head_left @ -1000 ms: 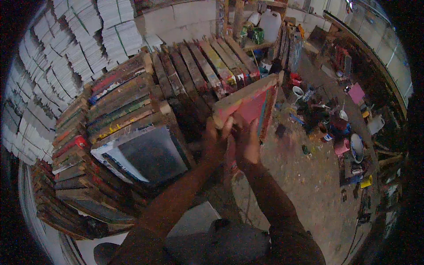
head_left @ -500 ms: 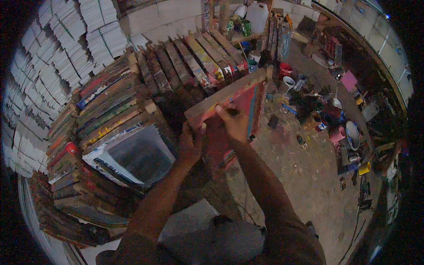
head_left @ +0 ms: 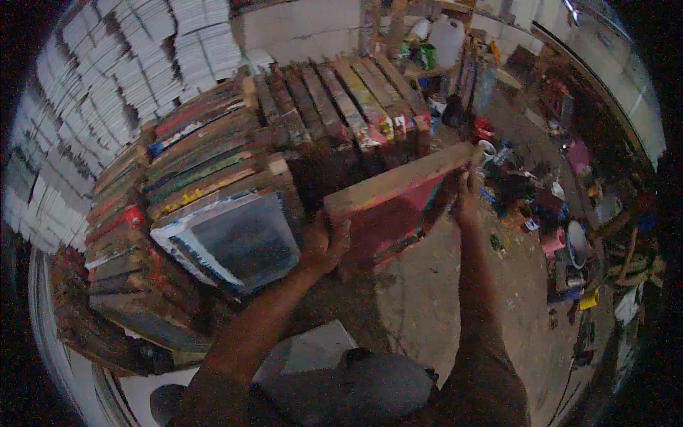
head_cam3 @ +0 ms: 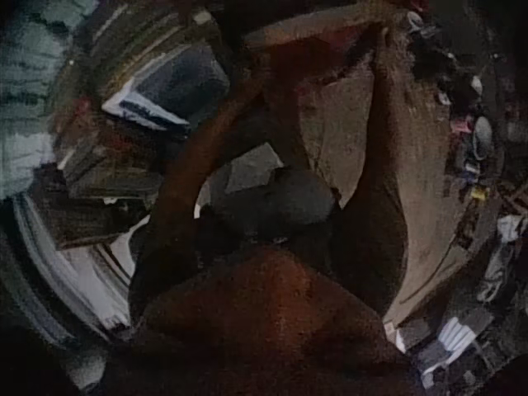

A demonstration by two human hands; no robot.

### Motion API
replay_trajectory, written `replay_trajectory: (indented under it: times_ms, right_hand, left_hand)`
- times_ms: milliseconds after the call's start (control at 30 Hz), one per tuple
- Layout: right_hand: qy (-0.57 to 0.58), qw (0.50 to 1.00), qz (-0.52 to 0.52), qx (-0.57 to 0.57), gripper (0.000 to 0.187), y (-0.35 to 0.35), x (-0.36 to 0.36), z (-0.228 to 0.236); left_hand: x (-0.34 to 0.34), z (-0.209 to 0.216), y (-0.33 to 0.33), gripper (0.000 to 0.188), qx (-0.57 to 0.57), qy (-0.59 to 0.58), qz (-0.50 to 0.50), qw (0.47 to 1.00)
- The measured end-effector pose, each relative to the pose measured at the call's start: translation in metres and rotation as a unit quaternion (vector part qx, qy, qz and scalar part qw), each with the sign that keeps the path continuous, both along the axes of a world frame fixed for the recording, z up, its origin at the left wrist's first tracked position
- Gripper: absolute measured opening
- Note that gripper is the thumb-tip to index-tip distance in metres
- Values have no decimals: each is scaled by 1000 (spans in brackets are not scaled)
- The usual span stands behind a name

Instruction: The person repeatedly picks up rectangular mesh screens from a pile, briefly holds them up, and places them onto a stack. The person handles multiple screens of varying colors, including green, blue, and red, in a repetitive cycle.

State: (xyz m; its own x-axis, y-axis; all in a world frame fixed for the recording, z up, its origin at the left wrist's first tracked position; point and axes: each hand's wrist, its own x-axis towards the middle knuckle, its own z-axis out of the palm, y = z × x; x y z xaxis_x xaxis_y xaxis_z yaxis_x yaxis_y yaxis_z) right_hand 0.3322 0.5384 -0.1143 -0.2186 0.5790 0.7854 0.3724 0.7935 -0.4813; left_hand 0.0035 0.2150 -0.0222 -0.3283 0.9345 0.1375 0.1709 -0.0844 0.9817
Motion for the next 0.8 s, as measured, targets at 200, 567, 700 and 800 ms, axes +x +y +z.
replay_trajectory:
  times_ms: [200, 567, 700, 800]
  right_hand:
    - [233, 881, 114, -397, 52, -17, -2, 40]
    - [-114, 959, 102, -239, 44, -92, -44, 133]
    - [-89, 904, 311, -279, 43, -172, -115, 165]
    - [-119, 891, 313, -306, 42, -222, -162, 158]
  left_hand:
    - [-34, 26, -53, 45, 32, 104, 36, 993]
    - [-121, 118, -251, 51, 59, 113, 165, 978]
    - [-142, 140, -323, 58, 66, 177, 326, 926]
    - [-171, 139, -380, 63, 20, 224, 425, 877]
